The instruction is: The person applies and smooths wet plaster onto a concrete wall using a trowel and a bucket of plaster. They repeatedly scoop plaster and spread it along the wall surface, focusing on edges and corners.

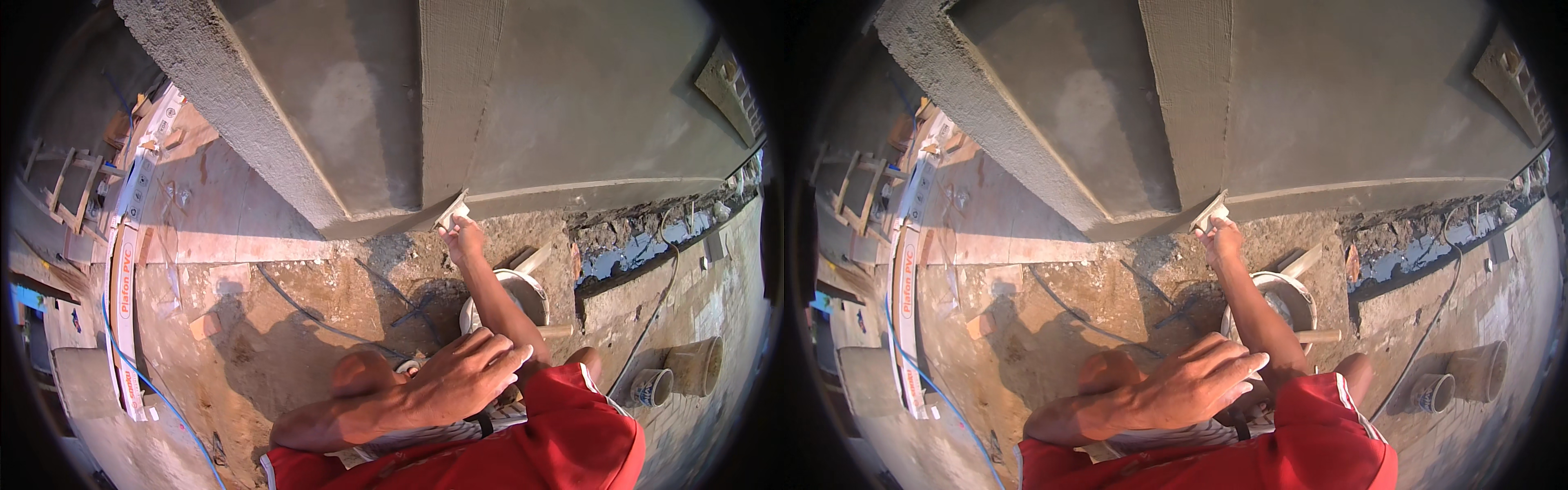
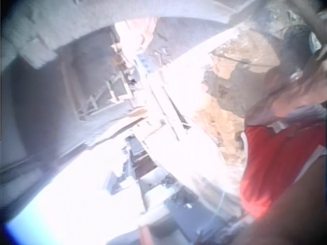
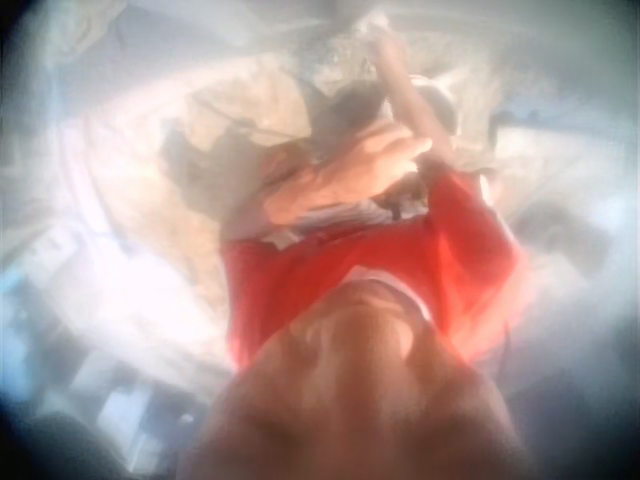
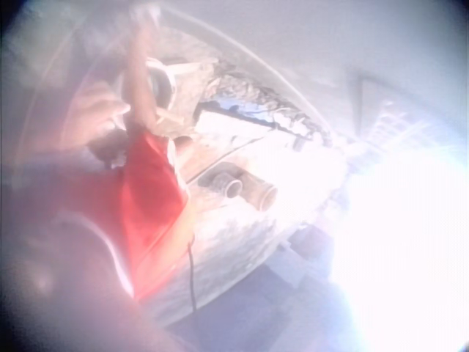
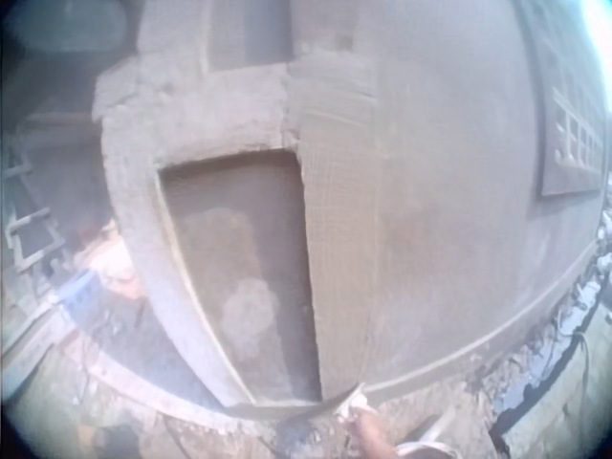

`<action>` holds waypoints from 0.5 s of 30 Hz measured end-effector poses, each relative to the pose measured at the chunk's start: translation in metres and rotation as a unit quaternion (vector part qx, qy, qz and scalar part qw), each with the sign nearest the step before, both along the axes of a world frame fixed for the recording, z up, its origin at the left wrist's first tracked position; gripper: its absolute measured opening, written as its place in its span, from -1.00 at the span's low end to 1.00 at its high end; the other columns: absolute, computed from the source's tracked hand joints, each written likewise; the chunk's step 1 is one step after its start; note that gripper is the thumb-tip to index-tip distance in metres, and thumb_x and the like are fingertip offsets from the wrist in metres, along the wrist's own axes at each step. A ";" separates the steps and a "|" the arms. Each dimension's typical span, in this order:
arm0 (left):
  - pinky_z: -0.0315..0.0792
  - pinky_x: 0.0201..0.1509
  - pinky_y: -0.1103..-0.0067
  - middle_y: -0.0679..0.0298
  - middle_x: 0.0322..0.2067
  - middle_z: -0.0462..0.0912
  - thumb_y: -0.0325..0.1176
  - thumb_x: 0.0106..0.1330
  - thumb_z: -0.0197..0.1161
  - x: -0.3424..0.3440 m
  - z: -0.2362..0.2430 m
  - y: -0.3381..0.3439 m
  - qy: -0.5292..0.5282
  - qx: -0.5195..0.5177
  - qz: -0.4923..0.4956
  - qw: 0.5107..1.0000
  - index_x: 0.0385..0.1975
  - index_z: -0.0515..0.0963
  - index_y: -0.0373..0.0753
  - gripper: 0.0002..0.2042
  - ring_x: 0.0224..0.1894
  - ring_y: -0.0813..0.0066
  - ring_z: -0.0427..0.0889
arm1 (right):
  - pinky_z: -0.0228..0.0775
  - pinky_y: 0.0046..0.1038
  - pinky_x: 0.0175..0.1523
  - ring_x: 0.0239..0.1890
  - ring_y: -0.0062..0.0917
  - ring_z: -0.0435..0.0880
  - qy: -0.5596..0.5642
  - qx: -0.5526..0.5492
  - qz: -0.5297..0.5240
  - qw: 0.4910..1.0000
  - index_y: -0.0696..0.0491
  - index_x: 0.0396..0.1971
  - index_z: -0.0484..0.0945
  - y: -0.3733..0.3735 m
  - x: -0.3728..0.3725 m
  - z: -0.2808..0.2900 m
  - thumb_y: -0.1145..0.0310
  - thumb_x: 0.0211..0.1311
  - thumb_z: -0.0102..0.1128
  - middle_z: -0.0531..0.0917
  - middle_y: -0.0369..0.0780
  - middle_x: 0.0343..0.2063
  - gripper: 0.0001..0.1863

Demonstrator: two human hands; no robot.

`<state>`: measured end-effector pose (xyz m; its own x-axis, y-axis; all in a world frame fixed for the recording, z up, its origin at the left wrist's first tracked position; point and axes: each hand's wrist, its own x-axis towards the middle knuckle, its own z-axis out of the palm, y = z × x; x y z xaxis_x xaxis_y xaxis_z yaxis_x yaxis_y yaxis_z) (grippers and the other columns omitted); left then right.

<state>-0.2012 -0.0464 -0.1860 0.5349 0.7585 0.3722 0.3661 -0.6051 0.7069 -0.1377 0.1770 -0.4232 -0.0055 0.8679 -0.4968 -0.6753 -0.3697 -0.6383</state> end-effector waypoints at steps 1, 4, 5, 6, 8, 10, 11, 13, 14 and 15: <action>0.46 -0.10 0.42 0.15 -0.22 0.50 -0.44 0.12 0.31 0.000 -0.001 0.000 0.000 -0.001 0.000 1.000 0.01 0.43 -0.39 -0.57 -0.20 0.26 0.50 | 0.54 -0.28 -0.25 -0.56 -0.56 0.48 0.003 0.012 0.005 1.000 0.06 -0.30 0.46 -0.004 -0.009 0.004 0.49 0.23 0.08 0.47 -0.37 -0.53 -0.94; 0.46 -0.09 0.41 0.14 -0.22 0.50 -0.45 0.13 0.31 0.001 -0.001 0.001 -0.005 0.003 0.000 1.000 0.01 0.44 -0.39 -0.58 -0.20 0.25 0.51 | 0.55 -0.33 -0.29 -0.50 -0.57 0.53 -0.041 -0.003 0.057 0.998 0.06 -0.26 0.44 -0.029 -0.037 0.013 0.50 0.23 0.08 0.52 -0.36 -0.47 -0.91; 0.46 -0.09 0.41 0.14 -0.22 0.50 -0.45 0.12 0.31 0.002 -0.001 0.001 -0.007 0.005 0.002 1.000 0.00 0.44 -0.39 -0.58 -0.20 0.24 0.51 | 0.55 -0.36 -0.30 -0.48 -0.58 0.54 -0.039 0.004 0.087 0.995 0.07 -0.25 0.44 -0.039 -0.038 0.014 0.49 0.25 0.07 0.54 -0.35 -0.45 -0.91; 0.46 -0.09 0.41 0.14 -0.22 0.50 -0.45 0.12 0.31 0.001 -0.001 0.001 -0.008 0.008 0.004 1.000 0.00 0.44 -0.39 -0.58 -0.20 0.24 0.51 | 0.55 -0.38 -0.31 -0.45 -0.58 0.55 -0.035 0.012 0.117 0.992 0.07 -0.24 0.44 -0.050 -0.039 0.011 0.47 0.26 0.05 0.55 -0.34 -0.44 -0.90; 0.46 -0.09 0.41 0.14 -0.23 0.50 -0.45 0.12 0.32 0.000 -0.001 0.002 -0.011 0.009 0.008 1.000 0.00 0.45 -0.39 -0.58 -0.20 0.24 0.51 | 0.55 -0.42 -0.33 -0.42 -0.58 0.57 0.000 0.012 0.135 0.991 0.08 -0.22 0.44 -0.060 -0.036 0.007 0.43 0.30 0.01 0.57 -0.33 -0.41 -0.89; 0.46 -0.10 0.41 0.14 -0.23 0.50 -0.44 0.12 0.32 -0.001 0.000 0.002 -0.017 0.006 0.012 1.000 0.00 0.44 -0.39 -0.58 -0.20 0.24 0.51 | 0.54 -0.45 -0.33 -0.40 -0.58 0.58 0.060 -0.006 0.111 0.992 0.09 -0.22 0.44 -0.061 -0.016 -0.002 0.40 0.34 -0.04 0.58 -0.31 -0.38 -0.88; 0.46 -0.11 0.41 0.14 -0.23 0.50 -0.44 0.11 0.32 -0.001 0.000 0.002 -0.014 0.008 0.011 1.000 0.00 0.44 -0.39 -0.58 -0.21 0.24 0.51 | 0.53 -0.48 -0.34 -0.39 -0.57 0.58 0.090 -0.016 0.093 0.991 0.10 -0.22 0.44 -0.055 -0.008 -0.011 0.38 0.38 -0.12 0.58 -0.30 -0.36 -0.84; 0.46 -0.11 0.42 0.14 -0.24 0.50 -0.45 0.11 0.33 -0.002 -0.001 0.003 -0.008 0.011 0.011 1.000 0.00 0.44 -0.40 -0.57 -0.21 0.24 0.51 | 0.51 -0.48 -0.35 -0.36 -0.50 0.56 0.126 -0.055 0.045 0.989 0.12 -0.22 0.44 -0.044 0.005 -0.018 0.40 0.38 -0.16 0.58 -0.24 -0.34 -0.83; 0.46 -0.12 0.42 0.14 -0.24 0.50 -0.45 0.10 0.33 -0.002 -0.001 0.003 -0.007 0.008 0.010 1.000 0.00 0.44 -0.40 -0.57 -0.22 0.25 0.50 | 0.50 -0.48 -0.36 -0.36 -0.47 0.56 0.131 -0.075 0.022 0.988 0.13 -0.22 0.44 -0.038 0.008 -0.019 0.41 0.38 -0.16 0.57 -0.21 -0.33 -0.82; 0.46 -0.12 0.43 0.14 -0.24 0.50 -0.45 0.10 0.33 -0.002 -0.001 0.003 -0.007 0.006 0.007 1.000 0.00 0.44 -0.40 -0.57 -0.22 0.25 0.50 | 0.50 -0.49 -0.36 -0.36 -0.44 0.55 0.144 -0.077 0.028 0.986 0.14 -0.22 0.43 -0.032 0.012 -0.020 0.41 0.38 -0.16 0.57 -0.19 -0.32 -0.82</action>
<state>-0.2032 -0.0434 -0.1866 0.5187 0.7618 0.3880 0.3659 -0.6080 0.7046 -0.1257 0.1453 -0.4436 -0.2111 0.7770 -0.5931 -0.7966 -0.4884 -0.3563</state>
